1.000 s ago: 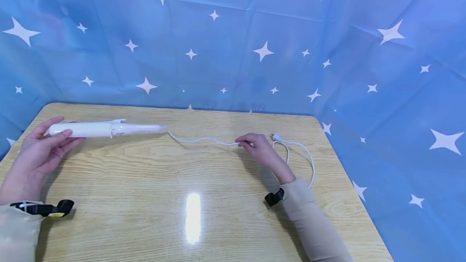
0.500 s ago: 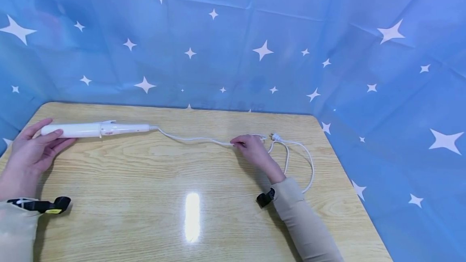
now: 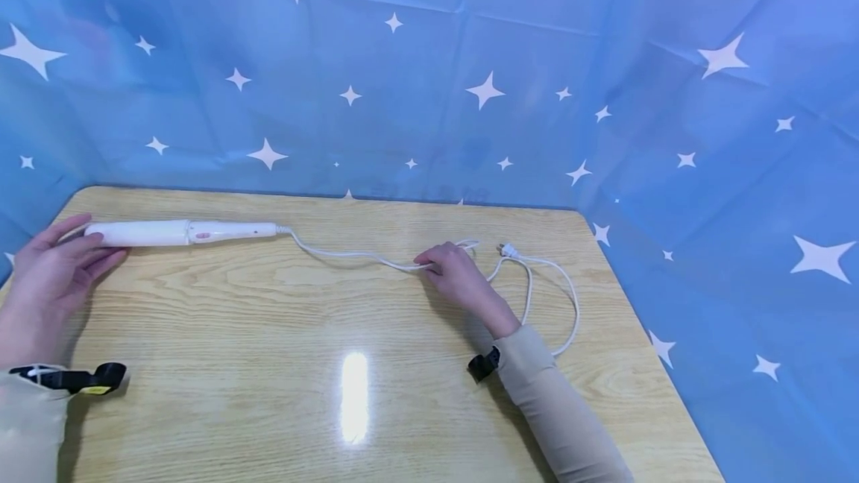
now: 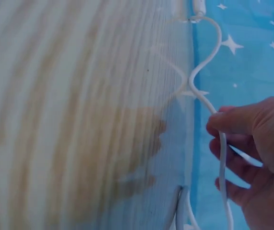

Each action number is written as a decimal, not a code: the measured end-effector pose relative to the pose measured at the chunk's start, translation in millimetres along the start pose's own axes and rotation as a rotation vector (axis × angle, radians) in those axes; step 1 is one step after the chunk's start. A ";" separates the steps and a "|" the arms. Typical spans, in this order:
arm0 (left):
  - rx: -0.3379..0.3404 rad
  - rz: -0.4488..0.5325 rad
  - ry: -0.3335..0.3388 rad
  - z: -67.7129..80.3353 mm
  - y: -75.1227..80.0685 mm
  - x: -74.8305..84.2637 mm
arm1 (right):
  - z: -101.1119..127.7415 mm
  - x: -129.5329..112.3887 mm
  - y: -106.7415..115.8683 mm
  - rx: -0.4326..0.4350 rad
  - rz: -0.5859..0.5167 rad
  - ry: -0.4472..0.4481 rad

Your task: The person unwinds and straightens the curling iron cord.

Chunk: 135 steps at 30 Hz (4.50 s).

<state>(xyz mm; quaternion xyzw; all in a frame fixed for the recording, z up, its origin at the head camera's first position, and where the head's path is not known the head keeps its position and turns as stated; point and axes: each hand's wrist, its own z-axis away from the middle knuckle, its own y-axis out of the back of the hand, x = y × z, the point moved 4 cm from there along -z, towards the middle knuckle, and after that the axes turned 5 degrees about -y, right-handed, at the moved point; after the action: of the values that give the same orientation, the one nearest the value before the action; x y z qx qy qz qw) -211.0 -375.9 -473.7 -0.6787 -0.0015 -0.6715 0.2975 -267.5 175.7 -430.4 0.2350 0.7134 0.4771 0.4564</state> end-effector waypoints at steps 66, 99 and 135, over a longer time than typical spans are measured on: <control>-0.651 -1.444 -0.487 11.6 -100.1 -0.4 | 113.4 186.4 107.6 0.285 0.128 -0.537; -0.634 -1.426 -0.543 11.9 -73.6 3.7 | 106.8 242.1 134.2 0.306 0.236 -0.826; -0.887 -1.317 -0.786 71.8 -204.1 -38.4 | 37.8 72.9 55.7 0.029 -0.045 -0.180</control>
<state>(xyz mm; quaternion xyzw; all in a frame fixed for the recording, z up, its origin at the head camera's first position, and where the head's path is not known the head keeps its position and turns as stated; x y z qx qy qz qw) -231.3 -163.5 -421.0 -0.7745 -0.2337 -0.3636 -0.4620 -274.4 273.6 -416.5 0.2671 0.6814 0.4334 0.5258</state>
